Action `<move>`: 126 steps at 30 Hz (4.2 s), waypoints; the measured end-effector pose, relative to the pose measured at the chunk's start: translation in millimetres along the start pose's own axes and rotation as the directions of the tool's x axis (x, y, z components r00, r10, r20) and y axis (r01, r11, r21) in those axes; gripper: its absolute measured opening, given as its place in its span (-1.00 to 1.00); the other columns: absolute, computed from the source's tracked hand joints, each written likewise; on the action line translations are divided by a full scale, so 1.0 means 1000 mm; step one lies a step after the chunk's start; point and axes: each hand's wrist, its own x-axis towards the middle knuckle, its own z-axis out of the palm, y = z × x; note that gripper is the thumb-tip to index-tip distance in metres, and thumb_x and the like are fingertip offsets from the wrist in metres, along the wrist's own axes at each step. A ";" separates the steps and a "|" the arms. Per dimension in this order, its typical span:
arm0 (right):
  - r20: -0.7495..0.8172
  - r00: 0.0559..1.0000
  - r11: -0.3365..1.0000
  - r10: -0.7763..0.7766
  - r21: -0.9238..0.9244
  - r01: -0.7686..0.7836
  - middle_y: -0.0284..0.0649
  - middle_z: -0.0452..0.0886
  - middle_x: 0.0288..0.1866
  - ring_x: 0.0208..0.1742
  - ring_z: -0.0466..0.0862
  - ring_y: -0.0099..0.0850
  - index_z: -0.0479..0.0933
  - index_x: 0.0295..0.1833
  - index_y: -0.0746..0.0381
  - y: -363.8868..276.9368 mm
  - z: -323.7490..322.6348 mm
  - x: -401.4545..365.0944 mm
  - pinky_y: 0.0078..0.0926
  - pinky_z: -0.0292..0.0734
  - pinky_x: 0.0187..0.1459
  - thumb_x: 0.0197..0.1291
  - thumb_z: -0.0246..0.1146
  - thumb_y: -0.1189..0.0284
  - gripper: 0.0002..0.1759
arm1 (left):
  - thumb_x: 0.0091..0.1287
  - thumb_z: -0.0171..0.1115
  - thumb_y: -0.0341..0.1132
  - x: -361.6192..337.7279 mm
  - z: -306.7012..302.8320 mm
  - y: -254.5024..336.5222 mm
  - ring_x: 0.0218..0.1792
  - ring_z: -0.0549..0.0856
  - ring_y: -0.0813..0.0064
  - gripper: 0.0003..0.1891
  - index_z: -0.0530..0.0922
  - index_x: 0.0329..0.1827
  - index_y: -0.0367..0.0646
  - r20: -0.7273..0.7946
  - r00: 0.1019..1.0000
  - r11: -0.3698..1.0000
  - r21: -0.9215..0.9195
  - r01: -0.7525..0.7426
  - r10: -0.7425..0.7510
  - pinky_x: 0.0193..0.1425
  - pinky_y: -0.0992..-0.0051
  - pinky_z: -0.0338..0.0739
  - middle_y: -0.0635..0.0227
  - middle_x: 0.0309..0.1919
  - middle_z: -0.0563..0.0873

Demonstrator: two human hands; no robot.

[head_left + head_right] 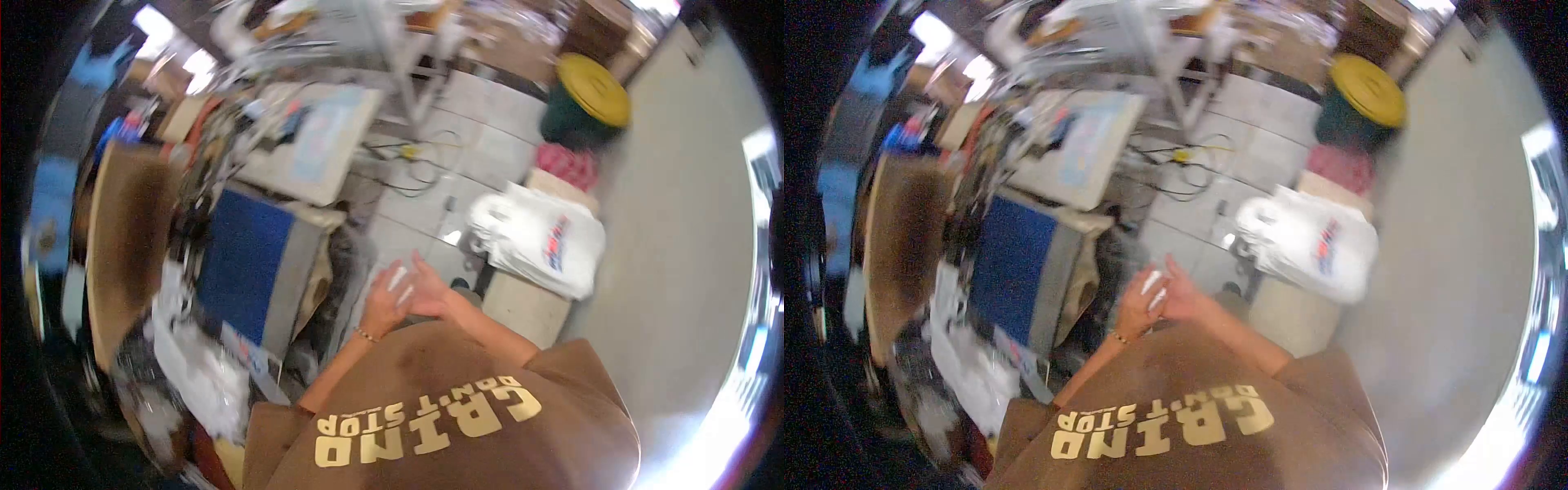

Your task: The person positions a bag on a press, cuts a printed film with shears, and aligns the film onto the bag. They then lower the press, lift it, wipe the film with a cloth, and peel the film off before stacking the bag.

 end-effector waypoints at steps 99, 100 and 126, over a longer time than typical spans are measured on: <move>-0.213 0.898 0.618 0.386 -0.663 -0.423 0.00 0.52 0.48 0.46 0.58 -0.18 0.25 0.56 0.31 0.186 0.080 0.244 -0.12 0.57 0.45 0.47 0.35 0.35 -0.32 | 0.48 0.29 -0.40 -0.275 -0.471 0.006 0.02 0.73 0.44 -0.67 0.68 0.25 -0.32 -0.706 0.248 0.578 -0.274 0.769 -0.664 0.21 0.44 0.59 0.20 0.01 0.80; -0.224 0.923 0.602 0.313 -0.705 -0.376 0.01 0.55 0.43 0.41 0.64 -0.20 0.31 0.51 0.32 0.162 0.083 0.246 -0.18 0.65 0.39 0.47 0.35 0.35 -0.37 | 0.46 0.31 -0.42 -0.277 -0.450 -0.018 -0.04 0.74 0.45 -0.66 0.68 0.26 -0.31 -0.668 0.212 0.557 -0.357 0.750 -0.713 0.15 0.45 0.61 0.22 -0.04 0.81; -0.525 0.850 0.009 -0.046 -0.851 -0.526 0.14 0.60 0.26 -0.07 0.85 0.01 0.22 0.50 0.41 -0.024 0.076 0.215 -0.20 0.84 -0.30 0.50 0.21 0.19 -0.31 | 0.47 0.30 -0.48 -0.157 -0.118 -0.083 -0.25 0.81 0.36 -0.74 0.51 0.15 -0.33 -0.438 -0.217 0.309 -0.838 0.449 -0.873 -0.45 0.37 0.83 0.19 -0.10 0.78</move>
